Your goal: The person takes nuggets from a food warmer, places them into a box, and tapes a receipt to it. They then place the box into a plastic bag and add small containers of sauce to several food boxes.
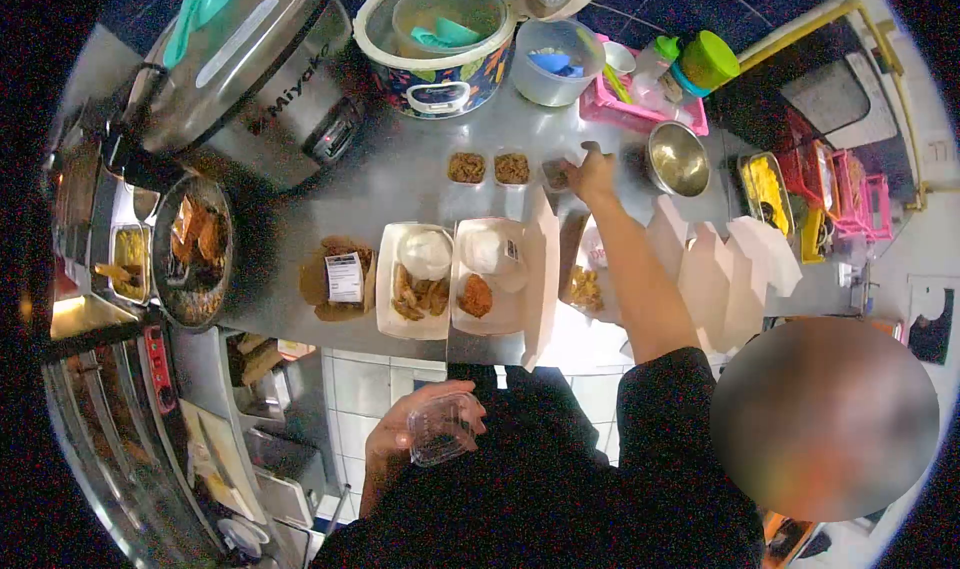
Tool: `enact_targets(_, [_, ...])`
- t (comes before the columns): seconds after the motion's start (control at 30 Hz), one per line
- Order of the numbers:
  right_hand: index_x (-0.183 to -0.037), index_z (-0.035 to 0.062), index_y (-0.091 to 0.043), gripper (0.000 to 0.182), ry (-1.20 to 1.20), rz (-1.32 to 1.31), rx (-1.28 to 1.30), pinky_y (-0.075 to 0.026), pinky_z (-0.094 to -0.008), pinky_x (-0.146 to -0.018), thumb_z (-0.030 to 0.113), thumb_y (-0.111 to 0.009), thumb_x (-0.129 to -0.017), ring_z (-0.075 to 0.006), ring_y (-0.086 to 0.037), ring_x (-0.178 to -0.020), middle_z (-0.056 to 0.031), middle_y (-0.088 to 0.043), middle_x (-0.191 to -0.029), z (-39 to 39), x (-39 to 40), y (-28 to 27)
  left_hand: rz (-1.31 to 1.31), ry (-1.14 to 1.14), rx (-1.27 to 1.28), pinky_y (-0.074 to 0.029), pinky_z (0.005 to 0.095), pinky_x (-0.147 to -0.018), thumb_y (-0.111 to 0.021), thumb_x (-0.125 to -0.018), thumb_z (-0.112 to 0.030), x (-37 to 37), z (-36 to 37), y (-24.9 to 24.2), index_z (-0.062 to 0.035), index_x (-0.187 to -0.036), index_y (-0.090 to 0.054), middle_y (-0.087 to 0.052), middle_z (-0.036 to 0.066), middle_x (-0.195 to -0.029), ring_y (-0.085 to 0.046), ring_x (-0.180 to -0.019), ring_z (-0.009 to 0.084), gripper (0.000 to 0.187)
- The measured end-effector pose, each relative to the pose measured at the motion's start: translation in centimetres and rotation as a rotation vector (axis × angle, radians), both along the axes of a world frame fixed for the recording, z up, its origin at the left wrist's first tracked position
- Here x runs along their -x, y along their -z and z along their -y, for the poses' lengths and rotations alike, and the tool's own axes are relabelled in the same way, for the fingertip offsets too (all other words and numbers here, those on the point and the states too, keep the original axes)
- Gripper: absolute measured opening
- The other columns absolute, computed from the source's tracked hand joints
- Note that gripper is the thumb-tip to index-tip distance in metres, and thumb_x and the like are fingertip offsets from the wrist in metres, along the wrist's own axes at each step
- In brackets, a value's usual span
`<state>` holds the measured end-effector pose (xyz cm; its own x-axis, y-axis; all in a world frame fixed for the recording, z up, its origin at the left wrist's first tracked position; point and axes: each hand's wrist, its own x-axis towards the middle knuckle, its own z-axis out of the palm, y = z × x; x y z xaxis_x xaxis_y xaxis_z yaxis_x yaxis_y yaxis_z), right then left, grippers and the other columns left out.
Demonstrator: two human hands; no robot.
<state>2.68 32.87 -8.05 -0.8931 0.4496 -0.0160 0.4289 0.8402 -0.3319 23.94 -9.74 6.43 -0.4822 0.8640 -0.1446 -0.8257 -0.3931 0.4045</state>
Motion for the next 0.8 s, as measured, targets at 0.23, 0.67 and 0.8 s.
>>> enact_targets(0.23, [-0.139,0.0232,-0.043,0.076,-0.234,-0.002,-0.074,-0.042,-0.0521,-0.102,0.037,-0.078,-0.073,-0.0504,-0.044,-0.124,-0.0323,-0.033,-0.141,3.4,-0.6,-4.2,-0.146,0.008,0.092,-0.048,0.0453,-0.094,-0.073,-0.077,-0.04,1.6,1.3,-1.2,0.0039,-0.147,-0.027,-0.049,0.022,-0.132,-0.053,-0.119,0.0313,0.095])
enact_targets(0.67, [-0.139,0.0241,-0.038,0.082,-0.137,0.473,0.084,-0.048,-0.0491,-0.098,0.035,-0.077,-0.068,-0.0492,-0.051,-0.118,-0.0279,-0.039,-0.135,2.0,0.0,-4.9,-0.798,-0.308,0.958,-0.049,0.0355,-0.09,-0.072,-0.077,-0.053,12.8,-6.2,-7.1,0.0059,-0.141,-0.037,-0.062,0.017,-0.113,-0.06,-0.107,0.0222,0.093])
enact_targets(0.8, [-0.145,0.0243,-0.031,0.094,-0.145,0.544,0.189,-0.046,-0.0503,-0.101,0.037,-0.082,-0.067,-0.0489,-0.045,-0.124,-0.0261,-0.03,-0.144,1.5,0.8,-5.1,-1.295,-0.185,1.402,-0.05,0.0354,-0.086,-0.071,-0.08,-0.05,21.7,-13.5,-4.2,0.0044,-0.132,-0.05,-0.066,0.021,-0.107,-0.064,-0.098,0.0264,0.078])
